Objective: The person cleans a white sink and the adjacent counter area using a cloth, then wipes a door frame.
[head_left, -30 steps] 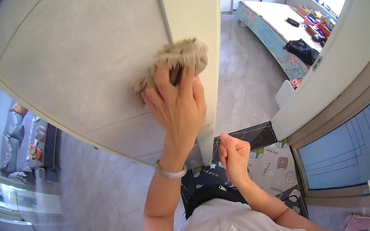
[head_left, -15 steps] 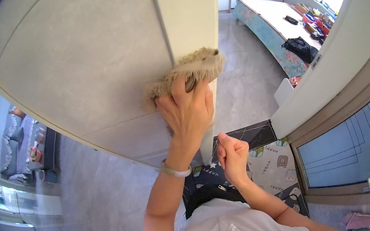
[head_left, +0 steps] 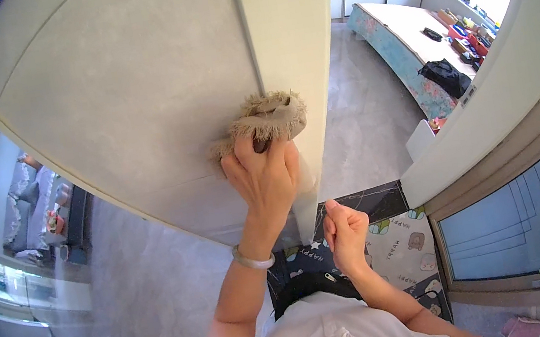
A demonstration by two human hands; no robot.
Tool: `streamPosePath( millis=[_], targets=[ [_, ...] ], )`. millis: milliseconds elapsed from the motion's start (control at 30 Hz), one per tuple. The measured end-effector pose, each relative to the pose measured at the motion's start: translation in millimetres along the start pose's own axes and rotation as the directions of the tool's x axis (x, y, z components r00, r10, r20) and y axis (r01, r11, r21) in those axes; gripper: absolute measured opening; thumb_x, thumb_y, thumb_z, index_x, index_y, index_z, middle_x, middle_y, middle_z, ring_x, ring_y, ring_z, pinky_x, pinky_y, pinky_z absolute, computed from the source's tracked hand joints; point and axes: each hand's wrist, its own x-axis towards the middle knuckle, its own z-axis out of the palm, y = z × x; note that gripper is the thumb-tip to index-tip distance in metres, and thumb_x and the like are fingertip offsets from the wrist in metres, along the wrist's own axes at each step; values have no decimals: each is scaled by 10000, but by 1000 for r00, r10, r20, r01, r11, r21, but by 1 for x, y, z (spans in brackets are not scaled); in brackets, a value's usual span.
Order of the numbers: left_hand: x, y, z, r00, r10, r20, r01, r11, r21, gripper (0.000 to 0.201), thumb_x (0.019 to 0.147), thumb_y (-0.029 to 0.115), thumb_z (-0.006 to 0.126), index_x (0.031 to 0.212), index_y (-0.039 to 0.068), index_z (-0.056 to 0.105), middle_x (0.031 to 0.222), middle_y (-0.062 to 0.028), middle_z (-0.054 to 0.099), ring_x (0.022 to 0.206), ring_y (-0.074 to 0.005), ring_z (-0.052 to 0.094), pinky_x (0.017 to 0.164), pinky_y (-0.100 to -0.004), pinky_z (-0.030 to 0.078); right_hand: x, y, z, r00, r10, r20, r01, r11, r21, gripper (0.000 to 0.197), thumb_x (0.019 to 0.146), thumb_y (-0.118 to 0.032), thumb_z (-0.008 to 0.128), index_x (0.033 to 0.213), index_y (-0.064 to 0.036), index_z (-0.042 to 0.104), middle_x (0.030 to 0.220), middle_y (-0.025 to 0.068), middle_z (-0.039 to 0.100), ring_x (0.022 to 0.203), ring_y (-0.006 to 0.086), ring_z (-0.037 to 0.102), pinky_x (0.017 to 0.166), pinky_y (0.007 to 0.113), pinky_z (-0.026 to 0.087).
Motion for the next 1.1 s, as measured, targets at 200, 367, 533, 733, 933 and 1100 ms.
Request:
streamPosePath(
  millis=[200, 367, 533, 733, 933, 1100],
  targets=[
    [33, 5, -5, 998, -6, -70, 7, 1000, 26, 243, 785, 180, 618, 1015, 234, 671, 1158, -117, 473, 871, -331, 411, 727, -407, 372, 2, -1, -1, 1000, -3, 18, 2, 1000, 7, 487, 972, -200, 498, 508, -87, 399, 458, -30, 380, 341, 45, 294, 340, 213, 190],
    [4, 1, 1, 999, -42, -21, 42, 999, -21, 234, 789, 171, 614, 1012, 227, 658, 1149, -120, 472, 863, -334, 404, 733, -418, 379, 4, 2, 1, 1000, -7, 14, 7, 1000, 4, 485, 972, -188, 493, 508, -82, 398, 458, -30, 379, 344, 47, 296, 341, 214, 189],
    [41, 5, -7, 996, -31, -86, 29, 999, -26, 181, 784, 178, 622, 948, 233, 672, 1146, -119, 470, 876, -338, 404, 740, -424, 379, 1, 3, 0, 1000, 0, 14, 0, 1000, 8, 482, 972, -186, 491, 510, -83, 401, 458, -29, 376, 347, 51, 300, 344, 216, 198],
    [-12, -2, -1, 997, -32, 67, 34, 999, -27, 188, 773, 177, 631, 955, 207, 669, 1164, -129, 462, 888, -341, 420, 762, -433, 387, -1, 0, 0, 1000, -20, 12, 20, 1000, 5, 473, 970, -200, 495, 521, -86, 402, 458, -22, 379, 347, 52, 295, 348, 218, 201],
    [52, -9, -7, 989, 7, -147, -11, 1000, -27, 195, 769, 174, 634, 957, 208, 670, 1178, -127, 459, 944, -350, 421, 810, -459, 383, -3, 2, 5, 1000, 15, 17, -15, 1000, -7, 471, 967, -210, 502, 524, -91, 398, 444, -23, 371, 344, 53, 295, 348, 222, 193],
    [-34, -32, 9, 992, 117, 47, -117, 993, 0, 77, 767, 209, 645, 829, 201, 689, 1205, -79, 448, 995, -339, 398, 827, -480, 369, -7, 2, 16, 997, -8, 74, 10, 999, -33, 481, 969, -223, 507, 519, -92, 397, 443, -22, 372, 343, 56, 291, 353, 224, 187]
  ],
)
